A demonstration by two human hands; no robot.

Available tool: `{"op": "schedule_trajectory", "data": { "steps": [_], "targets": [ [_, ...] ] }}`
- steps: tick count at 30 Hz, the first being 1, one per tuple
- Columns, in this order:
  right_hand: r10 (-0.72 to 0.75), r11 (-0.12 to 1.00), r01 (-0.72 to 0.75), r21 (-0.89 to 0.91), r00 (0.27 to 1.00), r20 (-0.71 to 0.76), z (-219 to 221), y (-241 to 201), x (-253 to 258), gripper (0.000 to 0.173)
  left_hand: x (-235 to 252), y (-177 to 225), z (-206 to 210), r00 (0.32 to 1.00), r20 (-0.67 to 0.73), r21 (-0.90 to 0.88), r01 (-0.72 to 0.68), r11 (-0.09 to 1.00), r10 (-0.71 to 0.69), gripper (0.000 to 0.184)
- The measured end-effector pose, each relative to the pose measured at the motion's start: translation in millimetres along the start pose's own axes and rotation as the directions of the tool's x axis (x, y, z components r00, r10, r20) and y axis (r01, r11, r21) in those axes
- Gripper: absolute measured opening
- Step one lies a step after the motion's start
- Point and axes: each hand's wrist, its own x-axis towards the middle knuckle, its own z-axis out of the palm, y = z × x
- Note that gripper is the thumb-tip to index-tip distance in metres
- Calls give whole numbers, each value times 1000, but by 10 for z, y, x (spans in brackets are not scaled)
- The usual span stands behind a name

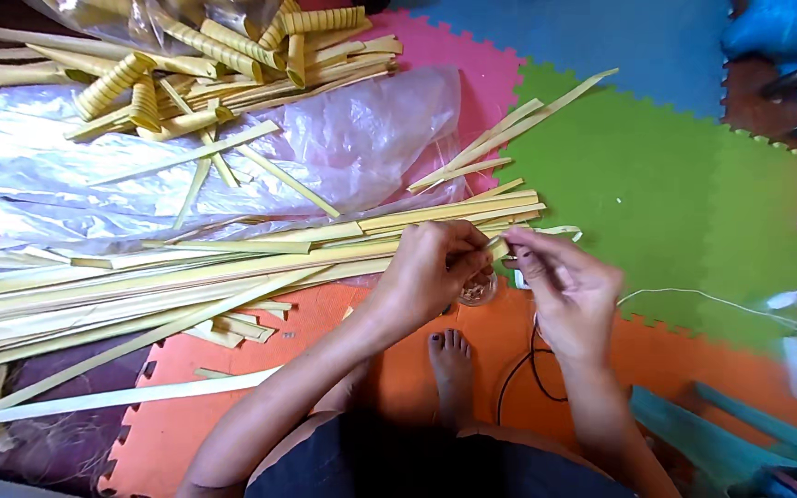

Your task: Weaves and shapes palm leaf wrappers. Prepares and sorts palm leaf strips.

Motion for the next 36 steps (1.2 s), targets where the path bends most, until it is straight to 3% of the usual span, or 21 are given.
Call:
{"op": "schedule_trajectory", "data": {
  "steps": [2, 4, 6, 8, 12, 16, 19, 21, 24, 26, 28, 30, 31, 34, 36],
  "targets": [
    [144, 979, -153, 134, 987, 69, -7, -5, 55, 25, 7, 3, 69, 999, -43, 100, -14, 995, 18, 8],
    [148, 979, -149, 138, 989, 17, 49, 18, 54, 13, 15, 6, 125, 998, -49, 153, -20, 988, 28, 9],
    [120, 987, -116, 110, 992, -31, 87, 37, 22, 14, 23, -37, 157, 997, -51, 152, -47, 987, 55, 7],
    [127, 980, -123, 156, 992, -17, 83, 58, 4, 15, 32, -104, 146, 998, -29, 52, -47, 998, 49, 8],
    [135, 933, -199, 299, 966, 219, -53, 67, 9, 19, 39, -136, 61, 981, 170, -268, 135, 954, -91, 15],
    [79, 968, -97, 232, 993, 83, -3, 61, -53, 11, 60, -148, 106, 954, 262, -355, 238, 904, -148, 19],
    [52, 978, -52, 201, 999, 7, 31, 52, -67, 4, 62, -149, 131, 962, 250, -376, 198, 905, -107, 17],
    [60, 980, -53, 190, 998, -28, 50, 55, -67, 1, 49, -171, 120, 981, 196, -262, 45, 964, 8, 9],
    [114, 974, -100, 205, 992, -60, 71, 86, -72, 2, 12, -111, 128, 983, 93, 165, -169, 972, 155, 9],
    [180, 956, -158, 246, 981, -73, 103, 96, -75, 4, -3, -120, 202, 961, 27, 422, -260, 869, 275, 11],
    [253, 933, -222, 283, 964, -80, 137, 83, -79, 9, 2, -208, 286, 894, 19, 661, -346, 666, 447, 11],
    [275, 928, -239, 284, 957, -92, 148, 37, -70, 11, 10, -281, 312, 848, 49, 759, -375, 533, 527, 9],
    [255, 941, -226, 251, 963, -90, 141, 14, -68, 12, 10, -292, 299, 856, 33, 728, -374, 575, 515, 8],
    [203, 970, -186, 158, 974, -103, 136, -71, -65, 16, 21, -188, 145, 966, -18, 370, -235, 899, 260, 10],
    [212, 963, -193, 188, 973, -88, 140, -71, -68, 17, 34, -177, 85, 995, 4, 156, -101, 983, 101, 10]
  ]
}}
